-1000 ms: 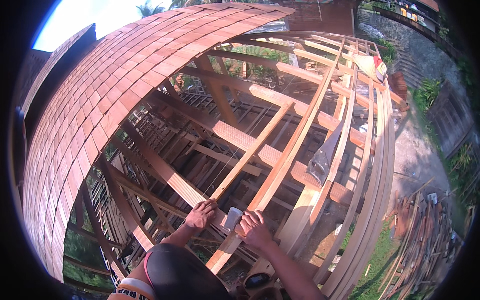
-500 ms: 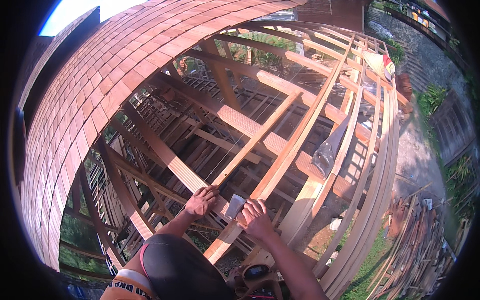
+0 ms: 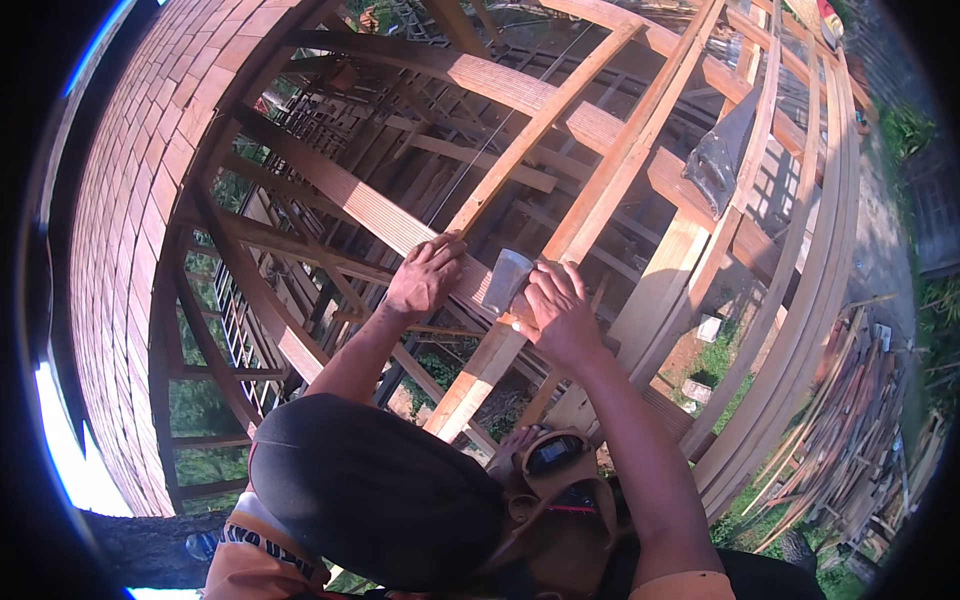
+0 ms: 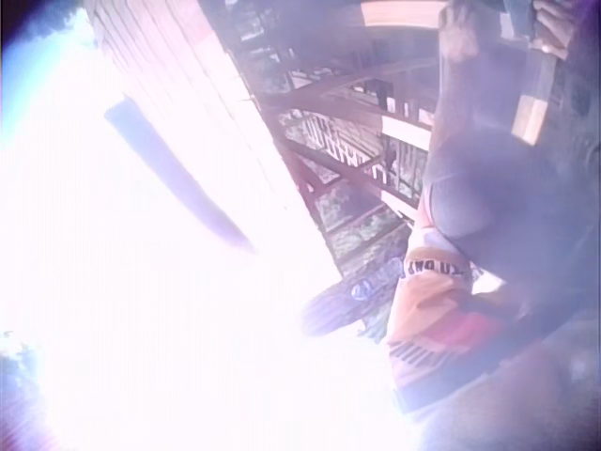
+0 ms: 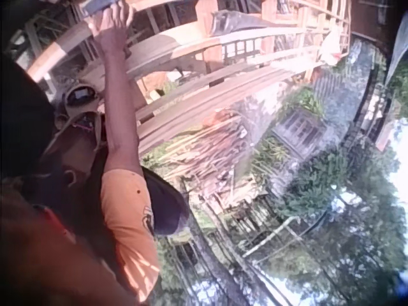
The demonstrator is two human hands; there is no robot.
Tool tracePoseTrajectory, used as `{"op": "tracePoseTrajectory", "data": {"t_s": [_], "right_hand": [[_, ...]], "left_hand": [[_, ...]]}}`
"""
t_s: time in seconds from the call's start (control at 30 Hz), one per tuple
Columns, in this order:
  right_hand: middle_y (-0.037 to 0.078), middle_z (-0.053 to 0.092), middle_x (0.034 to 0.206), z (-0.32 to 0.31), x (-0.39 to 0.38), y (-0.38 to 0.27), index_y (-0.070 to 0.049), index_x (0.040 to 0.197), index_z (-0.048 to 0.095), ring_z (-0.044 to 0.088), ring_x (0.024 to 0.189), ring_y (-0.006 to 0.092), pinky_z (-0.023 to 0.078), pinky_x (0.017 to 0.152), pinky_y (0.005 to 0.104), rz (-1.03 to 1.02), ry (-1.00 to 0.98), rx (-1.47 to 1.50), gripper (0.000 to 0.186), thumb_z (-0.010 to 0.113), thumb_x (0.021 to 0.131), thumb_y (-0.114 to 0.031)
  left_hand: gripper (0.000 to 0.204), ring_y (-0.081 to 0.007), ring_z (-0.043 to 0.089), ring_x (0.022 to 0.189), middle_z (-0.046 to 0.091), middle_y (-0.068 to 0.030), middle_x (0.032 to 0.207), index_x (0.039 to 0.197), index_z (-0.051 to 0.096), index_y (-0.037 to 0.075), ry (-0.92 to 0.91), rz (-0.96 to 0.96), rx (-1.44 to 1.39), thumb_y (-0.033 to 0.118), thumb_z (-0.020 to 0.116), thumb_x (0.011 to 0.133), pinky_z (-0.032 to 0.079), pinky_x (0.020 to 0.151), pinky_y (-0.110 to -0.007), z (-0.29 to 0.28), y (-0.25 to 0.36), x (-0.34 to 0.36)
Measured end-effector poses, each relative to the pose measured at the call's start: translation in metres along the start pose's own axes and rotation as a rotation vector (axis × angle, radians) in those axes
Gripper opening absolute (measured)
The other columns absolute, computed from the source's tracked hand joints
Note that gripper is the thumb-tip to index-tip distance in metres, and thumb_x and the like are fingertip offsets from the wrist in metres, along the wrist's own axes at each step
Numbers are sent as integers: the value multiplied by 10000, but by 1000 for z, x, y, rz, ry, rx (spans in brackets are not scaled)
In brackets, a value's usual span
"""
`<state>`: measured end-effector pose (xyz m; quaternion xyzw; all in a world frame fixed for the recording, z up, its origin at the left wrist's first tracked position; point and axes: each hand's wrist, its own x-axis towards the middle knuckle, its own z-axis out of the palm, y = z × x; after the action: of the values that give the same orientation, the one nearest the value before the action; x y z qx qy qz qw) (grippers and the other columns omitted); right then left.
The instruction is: The person uses a hatchet to shave and shape the edges of wooden roof rafters while perched on the structure, occasionally checking their work by hand.
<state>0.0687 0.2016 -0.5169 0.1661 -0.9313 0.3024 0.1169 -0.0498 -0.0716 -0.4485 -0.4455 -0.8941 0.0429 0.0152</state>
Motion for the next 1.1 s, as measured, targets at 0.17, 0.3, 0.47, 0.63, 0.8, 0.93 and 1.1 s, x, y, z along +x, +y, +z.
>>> {"op": "tracePoseTrajectory", "data": {"t_s": [0.17, 0.3, 0.47, 0.63, 0.8, 0.93, 1.1], "right_hand": [[132, 567, 1412, -8, 0, -4, -54, 1132, 595, 410, 1503, 273, 177, 1297, 546, 55, -63, 28, 423, 805, 851, -290], [125, 573, 1401, -4, -2, -1, -49, 1137, 618, 409, 1500, 272, 179, 1289, 544, 61, -71, 7, 460, 824, 829, -322], [128, 572, 1392, 3, 0, -1, -40, 1155, 617, 407, 1502, 280, 185, 1291, 557, 13, -19, 10, 513, 835, 814, -355], [128, 582, 1381, -8, 1, -1, -45, 1147, 614, 408, 1502, 275, 183, 1290, 561, 26, -42, -14, 492, 826, 826, -354], [130, 578, 1387, -6, -1, -5, -49, 1133, 614, 409, 1499, 277, 189, 1283, 565, 34, -50, 17, 475, 824, 829, -348], [118, 576, 1385, -4, 0, -1, -49, 1174, 625, 420, 1491, 284, 191, 1283, 568, 31, -45, -8, 506, 825, 831, -363], [112, 568, 1405, -8, 1, -1, -37, 1222, 622, 410, 1503, 269, 183, 1287, 565, 29, -35, -27, 505, 794, 863, -347]], "left_hand": [[272, -240, 384, 1525, 562, -50, 1518, 1194, 672, 65, 25, -2, -19, 223, 611, 981, 408, 1176, -459, 3, 0, 3], [274, -227, 381, 1528, 560, -46, 1519, 1202, 677, 71, -1, 0, -31, 224, 609, 985, 409, 1172, -450, 0, 3, 5], [256, -222, 399, 1517, 578, -46, 1493, 1182, 681, 62, 105, 23, -18, 208, 603, 987, 403, 1177, -443, 11, -6, -4], [241, -231, 401, 1515, 583, -55, 1489, 1155, 685, 57, 46, -7, -48, 213, 571, 1011, 389, 1189, -449, 0, 3, 5], [276, -246, 385, 1525, 567, -68, 1508, 1196, 665, 54, 21, -23, -77, 229, 512, 1048, 343, 1218, -460, 3, 2, -1], [264, -239, 402, 1513, 580, -53, 1493, 1207, 667, 59, 53, 7, -51, 213, 571, 1014, 383, 1193, -459, 7, -1, 2], [242, -239, 432, 1492, 604, -53, 1452, 1148, 674, 66, 84, 18, -28, 222, 617, 973, 399, 1182, -454, 3, -1, 7]]}}
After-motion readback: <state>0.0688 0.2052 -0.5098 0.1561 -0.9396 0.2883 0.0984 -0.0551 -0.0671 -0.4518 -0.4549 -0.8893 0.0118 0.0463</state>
